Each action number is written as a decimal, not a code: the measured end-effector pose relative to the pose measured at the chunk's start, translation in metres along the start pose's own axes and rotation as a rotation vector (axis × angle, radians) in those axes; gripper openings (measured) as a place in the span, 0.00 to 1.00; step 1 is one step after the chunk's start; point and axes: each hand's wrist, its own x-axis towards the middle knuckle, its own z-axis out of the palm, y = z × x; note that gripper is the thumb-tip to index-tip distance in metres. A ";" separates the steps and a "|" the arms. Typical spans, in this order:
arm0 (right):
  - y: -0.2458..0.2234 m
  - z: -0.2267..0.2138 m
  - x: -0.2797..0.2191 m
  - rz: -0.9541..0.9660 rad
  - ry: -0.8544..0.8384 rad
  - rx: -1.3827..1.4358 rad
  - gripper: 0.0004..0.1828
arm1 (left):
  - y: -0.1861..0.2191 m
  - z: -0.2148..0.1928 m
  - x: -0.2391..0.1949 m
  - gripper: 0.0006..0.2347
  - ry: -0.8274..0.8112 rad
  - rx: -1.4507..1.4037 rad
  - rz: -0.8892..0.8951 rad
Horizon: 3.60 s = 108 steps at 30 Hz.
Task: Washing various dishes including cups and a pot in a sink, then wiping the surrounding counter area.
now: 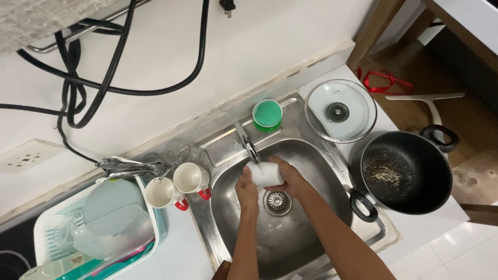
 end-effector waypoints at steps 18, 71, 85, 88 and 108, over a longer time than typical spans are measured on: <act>0.005 -0.013 0.061 -0.005 -0.105 -0.240 0.30 | 0.072 -0.009 -0.034 0.17 -0.764 1.465 1.213; 0.113 -0.081 0.008 -0.322 0.129 -0.804 0.21 | -0.025 -0.002 0.002 0.09 -0.177 1.390 1.365; 0.131 -0.114 -0.006 -0.251 0.094 -0.519 0.27 | 0.029 0.006 0.004 0.17 -0.309 1.272 0.943; 0.144 -0.145 0.028 -0.357 0.082 -0.621 0.36 | 0.033 0.006 -0.001 0.31 -0.333 0.961 0.464; 0.129 -0.056 -0.115 -0.247 -0.046 -0.615 0.35 | -0.093 -0.063 -0.114 0.35 0.060 0.303 0.252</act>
